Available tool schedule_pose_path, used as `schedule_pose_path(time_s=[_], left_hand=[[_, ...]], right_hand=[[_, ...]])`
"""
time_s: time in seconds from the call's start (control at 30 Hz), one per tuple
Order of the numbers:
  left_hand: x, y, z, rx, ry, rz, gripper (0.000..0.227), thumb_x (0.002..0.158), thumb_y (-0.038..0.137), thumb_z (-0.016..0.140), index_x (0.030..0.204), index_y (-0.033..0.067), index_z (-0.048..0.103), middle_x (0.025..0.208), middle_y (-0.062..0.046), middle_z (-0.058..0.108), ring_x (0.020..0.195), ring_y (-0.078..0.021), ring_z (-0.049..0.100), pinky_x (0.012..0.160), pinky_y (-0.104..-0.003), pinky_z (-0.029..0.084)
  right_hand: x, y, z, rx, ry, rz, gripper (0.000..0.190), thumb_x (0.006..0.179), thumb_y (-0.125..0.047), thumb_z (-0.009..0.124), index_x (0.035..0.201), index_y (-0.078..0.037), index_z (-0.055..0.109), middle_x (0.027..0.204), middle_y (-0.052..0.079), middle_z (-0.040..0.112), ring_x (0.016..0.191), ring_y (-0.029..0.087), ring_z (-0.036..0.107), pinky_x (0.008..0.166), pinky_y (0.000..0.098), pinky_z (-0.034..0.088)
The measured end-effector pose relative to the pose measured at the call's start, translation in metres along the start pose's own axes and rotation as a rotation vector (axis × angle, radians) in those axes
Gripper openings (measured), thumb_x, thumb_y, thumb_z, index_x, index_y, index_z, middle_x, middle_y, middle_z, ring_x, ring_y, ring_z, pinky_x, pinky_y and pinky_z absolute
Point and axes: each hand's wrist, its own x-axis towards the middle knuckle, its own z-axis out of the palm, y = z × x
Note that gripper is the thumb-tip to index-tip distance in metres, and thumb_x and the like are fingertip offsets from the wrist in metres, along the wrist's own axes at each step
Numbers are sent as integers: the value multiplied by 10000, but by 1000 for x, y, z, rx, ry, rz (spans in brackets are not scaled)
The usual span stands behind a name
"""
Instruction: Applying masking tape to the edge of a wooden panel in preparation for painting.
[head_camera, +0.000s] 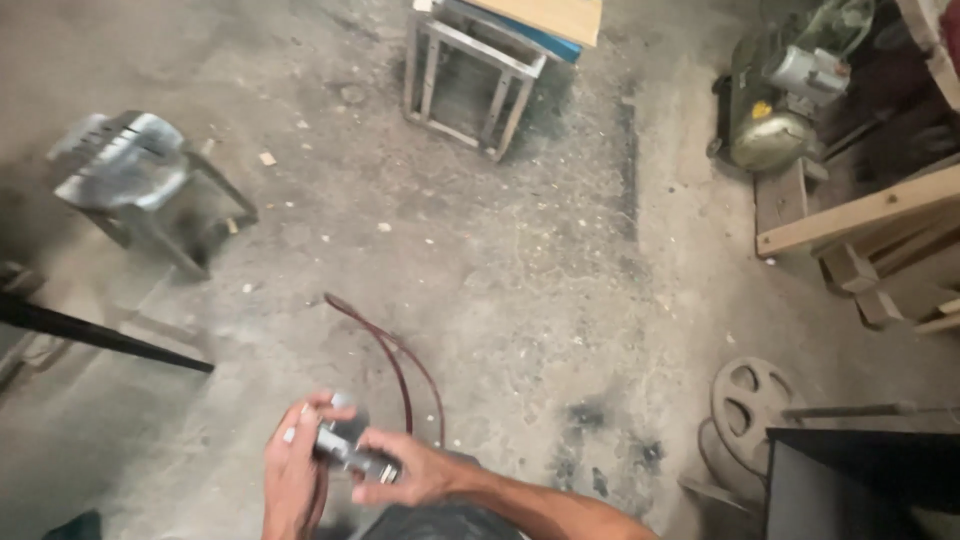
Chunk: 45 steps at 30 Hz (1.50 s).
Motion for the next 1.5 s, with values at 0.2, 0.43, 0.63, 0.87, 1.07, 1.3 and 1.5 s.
schedule_pose_path(time_s=[0.2,0.43,0.63,0.87,1.07,1.3,1.5], left_hand=[[48,26,129,246,-292,19,384,997,318,535,1069,0,737,1066,-101,769,953,-174,676,817,-282,494],[118,0,265,314,-507,-239,365,946,341,593,1233,124,652,882,-92,768,594,-137,573,384,-301,449],[192,-61,374,99,-569,-372,369,952,302,633,1216,49,576,798,-151,712,370,-193,544,270,-283,392],[286,-151,512,362,-594,-199,206,966,349,658,932,148,631,697,-41,733,537,-111,623,472,-272,483],[338,-90,688,547,-564,-280,182,928,355,623,972,190,686,719,-19,771,529,-103,614,429,-267,486],[415,-134,878,426,-442,-260,314,999,418,552,961,114,618,620,-70,702,282,-148,457,243,-270,306],[489,-174,1027,494,-330,-125,363,990,466,541,896,136,659,626,-38,726,478,-96,543,496,-274,445]], right_hand=[[-26,-9,-94,5,277,16,307,964,-367,701,1094,-102,617,944,-16,604,831,91,572,745,240,476],[-45,14,-197,4,598,44,234,969,-324,684,1035,-106,631,906,-23,565,751,94,489,711,254,411],[-46,63,-312,47,703,141,299,939,-319,708,1122,-86,674,891,-51,587,729,63,491,711,227,426],[-69,109,-467,40,769,260,232,916,-285,762,1103,-154,716,1034,-12,765,915,106,700,849,251,548],[-62,82,-631,61,872,228,186,907,-288,751,984,-127,699,861,-34,671,732,82,556,700,235,457],[-80,102,-843,79,722,221,258,929,-306,701,1110,-128,656,971,-18,667,837,101,612,797,245,484],[-97,84,-1030,162,592,286,305,959,-373,648,1139,-128,662,999,-7,657,896,118,622,847,257,493]])
